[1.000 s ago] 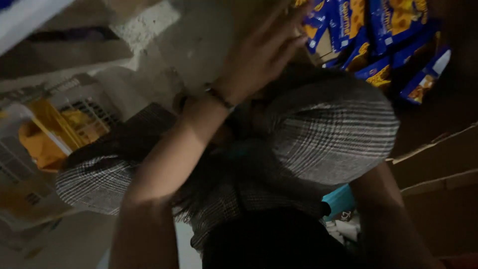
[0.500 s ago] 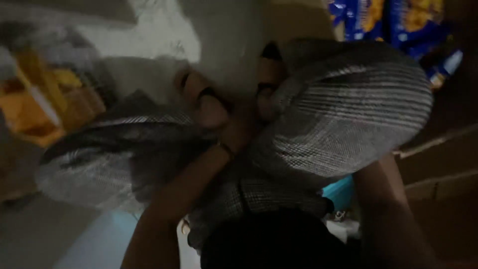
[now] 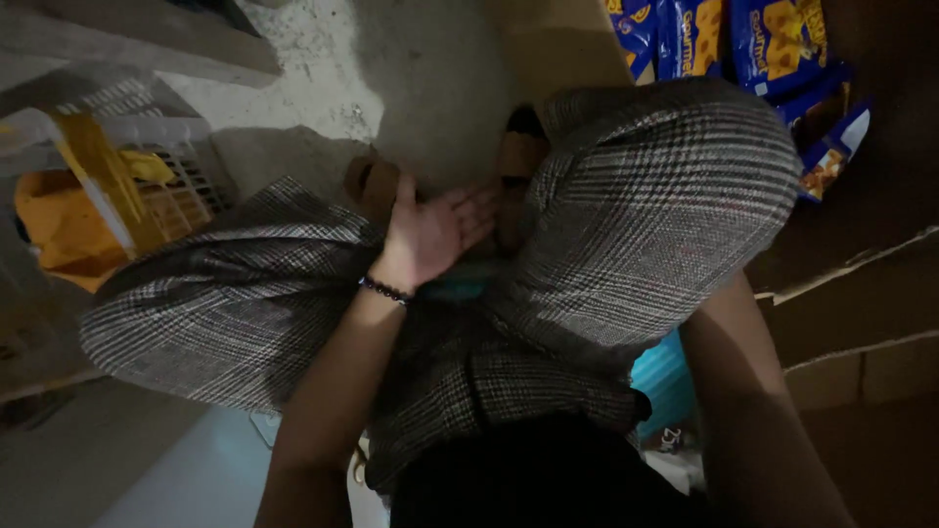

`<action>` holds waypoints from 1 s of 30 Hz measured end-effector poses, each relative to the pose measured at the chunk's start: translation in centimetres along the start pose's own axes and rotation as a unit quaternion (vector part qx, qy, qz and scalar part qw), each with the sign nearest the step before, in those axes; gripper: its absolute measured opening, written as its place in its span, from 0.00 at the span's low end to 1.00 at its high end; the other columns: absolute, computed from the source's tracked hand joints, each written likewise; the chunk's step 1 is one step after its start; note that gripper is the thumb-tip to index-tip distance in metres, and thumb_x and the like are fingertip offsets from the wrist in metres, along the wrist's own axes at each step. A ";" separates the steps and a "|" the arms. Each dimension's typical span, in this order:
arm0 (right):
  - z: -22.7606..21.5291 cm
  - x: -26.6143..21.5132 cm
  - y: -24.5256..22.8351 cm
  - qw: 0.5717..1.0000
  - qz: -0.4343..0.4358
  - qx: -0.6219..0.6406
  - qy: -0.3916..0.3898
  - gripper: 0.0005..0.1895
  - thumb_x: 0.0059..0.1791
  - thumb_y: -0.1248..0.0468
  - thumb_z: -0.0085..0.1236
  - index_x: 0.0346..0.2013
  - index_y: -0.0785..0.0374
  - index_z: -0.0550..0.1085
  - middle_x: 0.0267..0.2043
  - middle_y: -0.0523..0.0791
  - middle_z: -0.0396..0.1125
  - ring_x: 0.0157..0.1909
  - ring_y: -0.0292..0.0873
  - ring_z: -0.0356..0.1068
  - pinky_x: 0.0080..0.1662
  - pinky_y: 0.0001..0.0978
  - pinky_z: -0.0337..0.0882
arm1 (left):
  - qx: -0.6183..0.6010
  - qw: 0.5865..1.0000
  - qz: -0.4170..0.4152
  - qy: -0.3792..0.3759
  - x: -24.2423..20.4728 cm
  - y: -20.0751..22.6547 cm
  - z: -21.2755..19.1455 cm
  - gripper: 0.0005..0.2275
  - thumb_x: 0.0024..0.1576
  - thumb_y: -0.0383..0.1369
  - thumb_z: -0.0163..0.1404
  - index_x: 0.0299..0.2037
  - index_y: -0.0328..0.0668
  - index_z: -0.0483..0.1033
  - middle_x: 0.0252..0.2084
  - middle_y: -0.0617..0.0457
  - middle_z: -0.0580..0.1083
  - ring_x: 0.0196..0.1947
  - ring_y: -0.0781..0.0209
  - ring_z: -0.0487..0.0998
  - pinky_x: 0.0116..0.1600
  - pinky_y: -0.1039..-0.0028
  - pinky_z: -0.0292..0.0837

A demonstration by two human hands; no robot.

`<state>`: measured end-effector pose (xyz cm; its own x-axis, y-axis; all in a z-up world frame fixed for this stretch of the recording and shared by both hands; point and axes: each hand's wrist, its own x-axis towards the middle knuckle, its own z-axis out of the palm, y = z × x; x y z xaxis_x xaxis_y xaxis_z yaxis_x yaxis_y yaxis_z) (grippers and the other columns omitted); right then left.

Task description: Organizes and inspects blue snack packages on a retail shelf and in a box on the floor.

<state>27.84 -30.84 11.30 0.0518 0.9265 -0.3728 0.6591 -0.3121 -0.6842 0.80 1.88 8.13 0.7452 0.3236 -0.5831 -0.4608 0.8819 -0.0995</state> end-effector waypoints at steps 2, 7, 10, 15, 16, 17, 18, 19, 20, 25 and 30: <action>0.0 -0.1 -0.9 1.000 -0.002 0.001 -0.005 0.17 0.52 0.61 0.49 0.54 0.58 0.76 0.47 0.51 0.73 0.49 0.49 0.73 0.47 0.40 0.72 | 0.040 0.999 0.007 -0.032 -0.7 0.2 1.7 0.47 0.62 0.69 0.26 0.76 0.29 0.49 0.76 0.36 0.59 0.73 0.42 0.62 0.70 0.56 0.62; 0.1 9.0 -2.9 1.000 0.006 0.000 0.016 0.18 0.51 0.60 0.48 0.54 0.57 0.76 0.47 0.50 0.73 0.49 0.49 0.73 0.47 0.41 0.72 | 0.557 0.756 0.311 0.146 0.2 0.0 5.5 0.29 0.65 0.50 0.42 0.72 0.42 0.59 0.72 0.47 0.65 0.69 0.52 0.68 0.68 0.62 0.68; -0.1 18.8 -1.7 0.999 0.019 -0.003 0.039 0.18 0.51 0.59 0.48 0.54 0.57 0.75 0.47 0.50 0.73 0.49 0.49 0.73 0.47 0.41 0.72 | 0.625 0.634 0.448 0.083 1.0 -0.2 12.2 0.21 0.67 0.36 0.50 0.69 0.38 0.66 0.69 0.44 0.69 0.68 0.55 0.72 0.68 0.65 0.72; 0.7 25.3 5.2 0.997 0.048 0.005 0.061 0.18 0.51 0.58 0.47 0.54 0.56 0.75 0.47 0.50 0.72 0.49 0.48 0.72 0.47 0.41 0.72 | 0.662 0.568 0.486 0.060 5.8 -0.6 21.2 0.19 0.66 0.31 0.53 0.65 0.35 0.69 0.64 0.46 0.72 0.62 0.59 0.75 0.63 0.69 0.74; 1.0 25.7 6.4 0.996 0.054 0.008 0.063 0.18 0.51 0.58 0.47 0.54 0.56 0.75 0.47 0.50 0.72 0.49 0.48 0.72 0.47 0.41 0.72 | 0.670 0.554 0.493 0.041 7.3 -0.7 22.5 0.17 0.67 0.30 0.53 0.63 0.35 0.71 0.61 0.47 0.74 0.60 0.60 0.77 0.63 0.70 0.75; 1.2 26.2 7.6 0.996 0.060 0.012 0.065 0.18 0.51 0.58 0.46 0.54 0.56 0.75 0.47 0.49 0.72 0.49 0.48 0.72 0.47 0.41 0.72 | 0.677 0.540 0.499 0.023 8.9 -0.8 23.6 0.14 0.67 0.30 0.54 0.62 0.35 0.72 0.57 0.47 0.76 0.58 0.61 0.78 0.62 0.71 0.76; 1.6 26.5 8.7 0.995 0.068 0.015 0.066 0.18 0.51 0.58 0.46 0.54 0.55 0.75 0.47 0.49 0.72 0.49 0.48 0.72 0.47 0.41 0.72 | 0.680 0.541 0.495 0.015 10.2 -1.1 24.8 0.14 0.67 0.30 0.54 0.62 0.35 0.72 0.57 0.47 0.76 0.58 0.61 0.78 0.62 0.71 0.76; 1.9 26.9 9.9 0.995 0.075 0.018 0.066 0.18 0.51 0.58 0.46 0.54 0.55 0.75 0.47 0.49 0.72 0.49 0.48 0.72 0.47 0.41 0.72 | 0.665 0.559 0.492 -0.059 11.6 -1.4 26.0 0.14 0.69 0.29 0.52 0.63 0.35 0.71 0.60 0.46 0.74 0.61 0.58 0.76 0.65 0.70 0.74; 2.2 27.3 11.0 0.994 0.080 0.020 0.066 0.19 0.51 0.57 0.46 0.54 0.55 0.75 0.47 0.49 0.72 0.50 0.48 0.72 0.47 0.41 0.72 | 0.645 0.575 0.486 -0.132 12.9 -1.8 27.3 0.14 0.70 0.29 0.50 0.65 0.35 0.69 0.62 0.45 0.72 0.64 0.56 0.74 0.68 0.68 0.72; 2.0 28.6 14.4 0.992 0.106 0.032 0.060 0.19 0.51 0.56 0.45 0.53 0.54 0.75 0.47 0.49 0.72 0.50 0.48 0.72 0.47 0.41 0.71 | 0.775 0.413 0.467 -0.102 19.0 -3.5 29.6 0.14 0.66 0.28 0.53 0.62 0.37 0.72 0.58 0.42 0.75 0.60 0.48 0.76 0.64 0.64 0.71; -0.9 30.5 11.9 0.991 0.120 0.042 0.045 0.19 0.51 0.55 0.44 0.53 0.53 0.75 0.47 0.48 0.72 0.50 0.48 0.71 0.47 0.42 0.71 | 0.803 0.379 0.445 -0.120 25.5 -4.6 28.7 0.15 0.63 0.29 0.54 0.58 0.36 0.72 0.58 0.39 0.75 0.59 0.42 0.75 0.63 0.61 0.70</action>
<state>37.89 -6.09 -7.66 0.2685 0.8366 -0.4774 0.5552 -0.5394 -0.6331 35.73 15.90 16.87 0.7499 0.5904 0.2985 0.1626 -0.6019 0.7818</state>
